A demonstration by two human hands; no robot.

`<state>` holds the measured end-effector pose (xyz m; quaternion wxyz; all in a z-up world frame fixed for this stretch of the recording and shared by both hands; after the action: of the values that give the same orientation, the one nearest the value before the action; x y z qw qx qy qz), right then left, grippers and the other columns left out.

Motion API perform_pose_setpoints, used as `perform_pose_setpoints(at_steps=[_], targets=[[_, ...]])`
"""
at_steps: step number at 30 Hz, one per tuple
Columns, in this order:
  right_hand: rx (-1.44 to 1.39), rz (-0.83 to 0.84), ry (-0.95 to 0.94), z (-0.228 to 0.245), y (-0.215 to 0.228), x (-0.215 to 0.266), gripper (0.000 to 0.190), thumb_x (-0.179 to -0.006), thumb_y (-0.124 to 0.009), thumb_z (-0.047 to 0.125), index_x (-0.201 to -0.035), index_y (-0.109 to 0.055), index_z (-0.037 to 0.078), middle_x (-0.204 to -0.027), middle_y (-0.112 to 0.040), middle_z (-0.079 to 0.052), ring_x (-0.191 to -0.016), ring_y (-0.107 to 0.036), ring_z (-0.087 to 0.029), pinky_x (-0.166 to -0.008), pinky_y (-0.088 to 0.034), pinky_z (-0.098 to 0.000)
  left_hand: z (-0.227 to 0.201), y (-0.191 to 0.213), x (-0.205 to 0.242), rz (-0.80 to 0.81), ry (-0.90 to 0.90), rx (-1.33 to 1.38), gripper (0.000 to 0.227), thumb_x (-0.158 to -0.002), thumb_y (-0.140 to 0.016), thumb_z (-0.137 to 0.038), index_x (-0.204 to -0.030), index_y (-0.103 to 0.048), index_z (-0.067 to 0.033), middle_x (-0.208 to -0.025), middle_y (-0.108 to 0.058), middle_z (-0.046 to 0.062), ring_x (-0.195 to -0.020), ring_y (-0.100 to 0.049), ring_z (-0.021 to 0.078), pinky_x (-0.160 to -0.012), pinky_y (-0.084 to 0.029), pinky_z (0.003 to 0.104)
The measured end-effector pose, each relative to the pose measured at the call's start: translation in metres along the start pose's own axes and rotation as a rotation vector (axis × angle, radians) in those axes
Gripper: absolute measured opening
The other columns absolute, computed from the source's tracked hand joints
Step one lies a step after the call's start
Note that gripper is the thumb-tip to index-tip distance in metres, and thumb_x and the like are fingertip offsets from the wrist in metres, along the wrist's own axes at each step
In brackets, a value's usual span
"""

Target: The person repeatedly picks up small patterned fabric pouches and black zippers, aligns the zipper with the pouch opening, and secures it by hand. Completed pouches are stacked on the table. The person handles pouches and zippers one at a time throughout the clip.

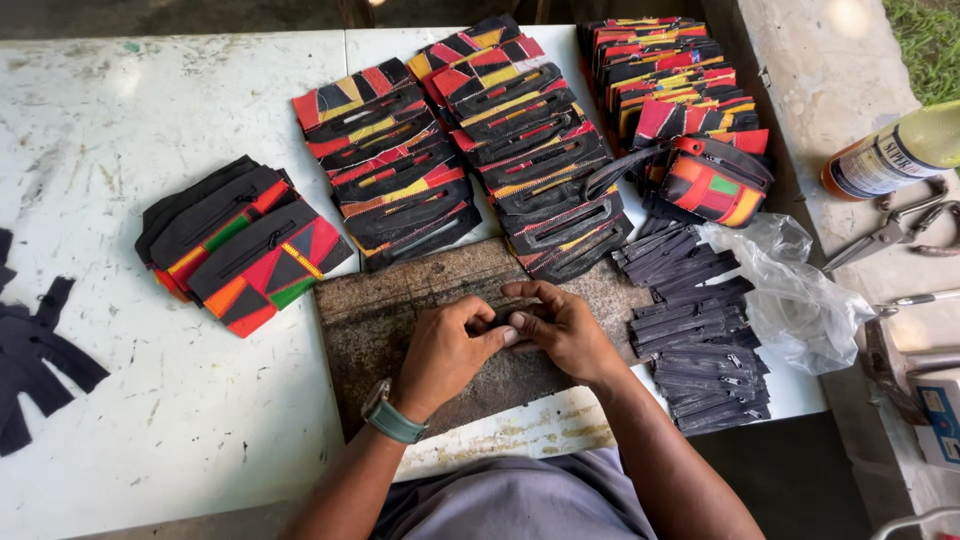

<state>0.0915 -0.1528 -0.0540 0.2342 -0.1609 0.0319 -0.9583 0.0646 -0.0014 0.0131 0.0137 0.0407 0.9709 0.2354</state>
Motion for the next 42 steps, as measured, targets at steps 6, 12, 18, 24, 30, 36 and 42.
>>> perform_pose_setpoints(at_steps=[6, 12, 18, 24, 30, 36, 42], targets=[[0.268, -0.201, 0.049, 0.024, 0.017, 0.014, 0.040, -0.091, -0.070, 0.012, -0.129, -0.060, 0.005, -0.097, -0.076, -0.009, -0.085, -0.076, -0.020, -0.076, -0.063, -0.0327, 0.011, -0.005, -0.012, 0.021, -0.047, 0.065, 0.015, -0.084, -0.077, -0.013, -0.095, -0.075, -0.0035, -0.083, -0.078, 0.009, -0.073, -0.077, 0.0173, -0.062, -0.061, 0.034], [0.976, -0.395, 0.315, 0.074, 0.009, 0.039, 0.036, -0.081, -0.081, 0.017, -0.115, -0.071, 0.011, -0.092, -0.076, -0.008, -0.087, -0.073, -0.027, -0.077, -0.058, -0.0379, 0.003, -0.023, -0.007, 0.063, -0.189, -0.304, 0.013, -0.098, -0.064, -0.003, -0.109, -0.070, -0.0004, -0.097, -0.071, 0.014, -0.077, -0.072, 0.0244, -0.064, -0.060, 0.035], [0.962, -0.393, 0.448, 0.073, 0.009, 0.046, 0.031, -0.080, -0.082, 0.018, -0.109, -0.074, 0.012, -0.096, -0.072, -0.008, -0.090, -0.068, -0.029, -0.079, -0.056, -0.0398, -0.034, -0.027, 0.005, 0.026, -0.474, -0.379, 0.018, -0.087, -0.069, -0.003, -0.104, -0.073, 0.0015, -0.109, -0.069, 0.014, -0.088, -0.069, 0.0311, -0.076, -0.057, 0.039], [1.048, -0.394, 0.565, 0.074, 0.009, 0.051, 0.020, -0.081, -0.081, 0.019, -0.100, -0.078, 0.013, -0.102, -0.070, -0.005, -0.096, -0.062, -0.028, -0.085, -0.051, -0.0395, -0.024, -0.020, -0.010, 0.131, -0.310, -0.264, 0.011, -0.093, -0.069, -0.008, -0.097, -0.072, 0.0019, -0.108, -0.069, 0.012, -0.091, -0.072, 0.0277, -0.084, -0.059, 0.036], [1.034, -0.335, 0.567, 0.074, 0.016, 0.042, 0.020, -0.079, -0.082, 0.020, -0.098, -0.079, 0.015, -0.100, -0.070, -0.004, -0.095, -0.060, -0.027, -0.085, -0.050, -0.0389, -0.015, -0.019, -0.015, 0.179, -0.262, -0.290, 0.012, -0.092, -0.069, -0.008, -0.095, -0.072, 0.0026, -0.105, -0.070, 0.011, -0.090, -0.071, 0.0287, -0.082, -0.059, 0.037], [1.020, -0.328, 0.526, 0.072, 0.017, 0.041, 0.019, -0.079, -0.082, 0.021, -0.097, -0.080, 0.015, -0.094, -0.069, -0.003, -0.090, -0.059, -0.026, -0.082, -0.049, -0.0391, -0.026, -0.014, -0.010, 0.141, -0.391, -0.280, 0.013, -0.091, -0.071, -0.008, -0.095, -0.070, 0.0046, -0.102, -0.068, 0.013, -0.090, -0.070, 0.0295, -0.082, -0.058, 0.038], [0.993, -0.325, 0.495, 0.069, 0.022, 0.040, 0.018, -0.081, -0.080, 0.019, -0.098, -0.080, 0.015, -0.094, -0.069, -0.003, -0.089, -0.060, -0.025, -0.081, -0.050, -0.0379, -0.016, -0.014, -0.013, 0.164, -0.302, -0.231, 0.012, -0.090, -0.070, -0.008, -0.093, -0.070, 0.0044, -0.104, -0.069, 0.013, -0.090, -0.072, 0.0291, -0.080, -0.058, 0.038]])
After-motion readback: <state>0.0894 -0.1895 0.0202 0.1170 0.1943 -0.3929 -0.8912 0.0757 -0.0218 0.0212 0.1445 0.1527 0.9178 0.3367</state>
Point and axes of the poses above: each hand's wrist, its own x-axis away from the middle knuckle, its own y-axis out of the back of the hand, z = x × y, the point moved 9 cm from there along -x, towards the middle knuckle
